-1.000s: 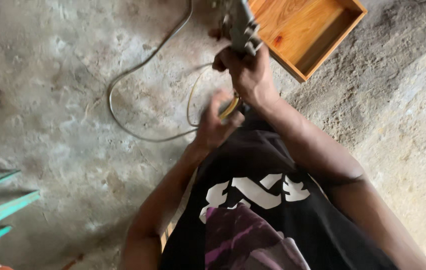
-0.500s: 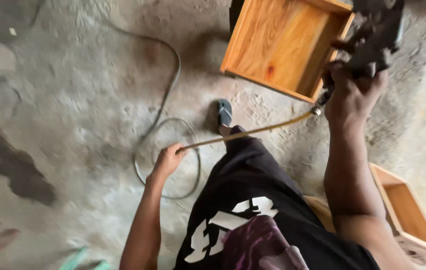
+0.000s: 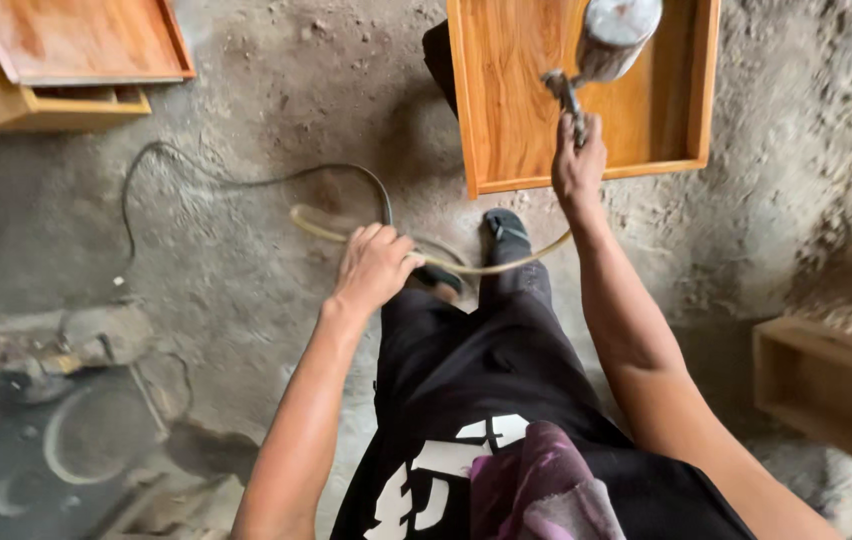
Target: The person uses a spray gun to apply finish to several wooden furniture components, including a drawer front and a carved panel. They move around the items to cover different sides and edges, then flip the drawer to spray the opposite face.
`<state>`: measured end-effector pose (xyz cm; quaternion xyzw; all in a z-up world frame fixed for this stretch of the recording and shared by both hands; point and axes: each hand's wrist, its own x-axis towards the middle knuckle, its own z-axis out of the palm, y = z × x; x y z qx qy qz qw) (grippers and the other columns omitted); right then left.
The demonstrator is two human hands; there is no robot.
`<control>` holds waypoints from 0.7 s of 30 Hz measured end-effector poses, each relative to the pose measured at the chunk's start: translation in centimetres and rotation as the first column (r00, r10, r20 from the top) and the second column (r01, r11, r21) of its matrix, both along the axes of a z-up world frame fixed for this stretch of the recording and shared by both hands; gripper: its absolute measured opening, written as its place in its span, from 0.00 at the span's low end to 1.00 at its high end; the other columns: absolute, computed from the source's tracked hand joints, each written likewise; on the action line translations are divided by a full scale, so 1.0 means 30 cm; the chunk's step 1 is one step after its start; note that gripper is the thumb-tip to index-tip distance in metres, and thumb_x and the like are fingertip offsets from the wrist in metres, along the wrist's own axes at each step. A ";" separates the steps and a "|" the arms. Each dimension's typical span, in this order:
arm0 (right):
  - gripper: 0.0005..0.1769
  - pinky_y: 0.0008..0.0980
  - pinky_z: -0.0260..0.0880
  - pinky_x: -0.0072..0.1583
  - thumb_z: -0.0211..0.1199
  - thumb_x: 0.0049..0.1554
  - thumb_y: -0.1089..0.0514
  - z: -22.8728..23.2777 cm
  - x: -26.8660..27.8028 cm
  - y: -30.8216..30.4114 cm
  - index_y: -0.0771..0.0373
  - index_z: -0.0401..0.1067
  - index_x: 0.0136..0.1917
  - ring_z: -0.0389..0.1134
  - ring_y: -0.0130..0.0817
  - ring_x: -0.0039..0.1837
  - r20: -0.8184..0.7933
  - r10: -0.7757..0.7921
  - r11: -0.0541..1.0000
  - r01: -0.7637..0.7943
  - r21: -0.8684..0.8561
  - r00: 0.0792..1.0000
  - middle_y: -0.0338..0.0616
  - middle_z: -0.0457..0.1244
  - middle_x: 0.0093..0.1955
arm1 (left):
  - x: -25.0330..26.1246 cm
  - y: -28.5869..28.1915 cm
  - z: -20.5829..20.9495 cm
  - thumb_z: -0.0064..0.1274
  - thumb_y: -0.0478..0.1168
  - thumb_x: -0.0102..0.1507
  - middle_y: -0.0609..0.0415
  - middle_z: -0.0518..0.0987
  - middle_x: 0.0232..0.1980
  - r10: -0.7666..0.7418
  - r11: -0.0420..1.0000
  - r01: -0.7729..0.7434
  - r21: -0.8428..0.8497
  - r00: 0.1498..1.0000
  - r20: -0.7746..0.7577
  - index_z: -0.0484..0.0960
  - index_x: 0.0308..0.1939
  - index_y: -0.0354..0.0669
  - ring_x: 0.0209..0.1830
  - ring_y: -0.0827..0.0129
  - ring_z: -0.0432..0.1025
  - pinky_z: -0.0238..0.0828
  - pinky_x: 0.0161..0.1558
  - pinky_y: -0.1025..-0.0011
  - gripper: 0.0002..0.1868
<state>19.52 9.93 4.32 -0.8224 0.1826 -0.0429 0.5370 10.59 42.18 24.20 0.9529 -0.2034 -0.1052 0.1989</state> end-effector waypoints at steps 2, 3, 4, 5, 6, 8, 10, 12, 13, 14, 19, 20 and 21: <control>0.17 0.38 0.61 0.42 0.58 0.70 0.47 -0.071 0.085 0.009 0.65 0.68 0.51 0.60 0.35 0.37 0.003 -0.148 0.986 0.148 -0.077 0.989 0.45 0.61 0.35 | 0.119 0.030 -0.029 0.65 0.47 0.56 0.53 0.75 0.33 -0.115 0.992 0.114 0.048 0.993 0.015 0.82 0.31 0.47 0.41 0.56 0.71 0.66 0.46 0.58 0.10; 0.17 0.39 0.61 0.41 0.57 0.70 0.46 -0.096 0.115 0.000 0.64 0.68 0.52 0.60 0.34 0.37 0.045 -0.200 0.978 0.202 -0.055 0.979 0.44 0.62 0.35 | 0.169 0.054 -0.037 0.65 0.47 0.56 0.53 0.75 0.33 -0.151 0.988 0.150 0.036 0.988 0.015 0.82 0.31 0.47 0.41 0.57 0.71 0.66 0.46 0.58 0.10; 0.17 0.39 0.61 0.41 0.56 0.70 0.45 -0.116 0.141 -0.012 0.63 0.68 0.53 0.61 0.33 0.37 0.088 -0.251 0.966 0.255 -0.032 0.964 0.42 0.62 0.35 | 0.212 0.083 -0.042 0.64 0.47 0.56 0.53 0.75 0.33 -0.187 0.982 0.186 0.024 0.982 0.015 0.81 0.31 0.47 0.41 0.57 0.71 0.66 0.46 0.58 0.10; 0.19 0.40 0.61 0.42 0.57 0.71 0.44 -0.133 0.146 -0.025 0.63 0.67 0.52 0.61 0.34 0.39 0.117 -0.313 0.946 0.321 -0.053 0.942 0.44 0.62 0.36 | 0.245 0.117 -0.046 0.64 0.47 0.57 0.53 0.74 0.33 -0.224 0.975 0.224 0.008 0.974 0.014 0.81 0.31 0.47 0.41 0.57 0.71 0.66 0.46 0.58 0.11; 0.21 0.40 0.61 0.43 0.57 0.72 0.43 -0.144 0.130 -0.035 0.64 0.66 0.51 0.60 0.34 0.40 0.148 -0.372 0.920 0.385 -0.072 0.916 0.45 0.61 0.37 | 0.272 0.155 -0.045 0.64 0.47 0.57 0.53 0.74 0.33 -0.263 0.965 0.263 -0.005 0.964 0.025 0.81 0.31 0.47 0.41 0.56 0.71 0.66 0.46 0.58 0.11; 0.22 0.36 0.66 0.44 0.56 0.69 0.40 -0.148 0.166 -0.059 0.62 0.66 0.51 0.65 0.31 0.39 0.154 -0.508 0.854 0.518 -0.037 0.848 0.42 0.65 0.36 | 0.339 0.214 -0.037 0.64 0.47 0.57 0.52 0.74 0.33 -0.316 0.948 0.318 -0.019 0.946 0.070 0.80 0.31 0.47 0.41 0.56 0.70 0.66 0.45 0.58 0.11; 0.24 0.37 0.66 0.48 0.53 0.72 0.39 -0.123 0.123 0.001 0.64 0.65 0.51 0.63 0.34 0.43 0.208 -0.570 0.818 0.574 0.045 0.795 0.44 0.62 0.40 | 0.363 0.301 0.010 0.64 0.46 0.58 0.52 0.74 0.33 -0.364 0.930 0.366 -0.027 0.930 0.045 0.81 0.33 0.46 0.40 0.56 0.70 0.65 0.43 0.58 0.11; 0.27 0.37 0.67 0.50 0.51 0.74 0.37 -0.072 0.152 0.016 0.65 0.67 0.52 0.64 0.34 0.46 0.298 -0.618 0.775 0.628 0.072 0.728 0.45 0.63 0.42 | 0.464 0.324 0.021 0.64 0.46 0.59 0.52 0.74 0.33 -0.403 0.913 0.407 -0.038 0.911 0.086 0.81 0.34 0.45 0.39 0.56 0.70 0.65 0.42 0.57 0.10; 0.28 0.36 0.68 0.50 0.51 0.73 0.36 -0.058 0.127 0.055 0.65 0.68 0.53 0.66 0.33 0.46 0.306 -0.631 0.758 0.650 0.046 0.713 0.44 0.65 0.43 | 0.487 0.352 0.028 0.64 0.46 0.59 0.52 0.74 0.33 -0.405 0.911 0.409 -0.043 0.911 0.080 0.81 0.34 0.45 0.39 0.55 0.71 0.66 0.41 0.57 0.10; 0.30 0.35 0.70 0.50 0.50 0.73 0.34 -0.042 0.106 0.091 0.65 0.70 0.54 0.68 0.32 0.47 0.315 -0.642 0.741 0.672 0.021 0.699 0.43 0.68 0.43 | 0.512 0.379 0.032 0.64 0.45 0.59 0.52 0.74 0.33 -0.408 0.910 0.411 -0.047 0.910 0.074 0.82 0.34 0.45 0.38 0.55 0.71 0.66 0.41 0.57 0.10; 0.33 0.29 0.63 0.37 0.51 0.68 0.31 0.005 0.183 0.260 0.66 0.70 0.50 0.61 0.25 0.36 0.048 -0.780 0.610 0.742 0.277 0.623 0.39 0.60 0.37 | 0.764 0.481 0.030 0.65 0.45 0.59 0.50 0.76 0.31 -0.396 0.913 0.394 -0.107 0.918 0.004 0.83 0.34 0.44 0.36 0.52 0.72 0.69 0.40 0.55 0.10; 0.35 0.29 0.57 0.36 0.50 0.69 0.31 0.000 0.205 0.279 0.67 0.70 0.48 0.58 0.26 0.33 0.000 -0.788 0.593 0.759 0.269 0.615 0.39 0.58 0.34 | 0.822 0.494 0.021 0.65 0.45 0.59 0.50 0.76 0.31 -0.395 0.915 0.391 -0.099 0.918 -0.029 0.84 0.34 0.44 0.35 0.52 0.72 0.69 0.40 0.55 0.10; 0.34 0.28 0.57 0.36 0.50 0.68 0.31 -0.016 0.256 0.302 0.66 0.71 0.48 0.58 0.25 0.33 0.016 -0.802 0.577 0.767 0.281 0.597 0.37 0.60 0.35 | 0.894 0.508 0.009 0.65 0.45 0.58 0.50 0.77 0.31 -0.418 0.906 0.414 -0.089 0.908 -0.030 0.84 0.34 0.44 0.35 0.51 0.72 0.69 0.40 0.55 0.10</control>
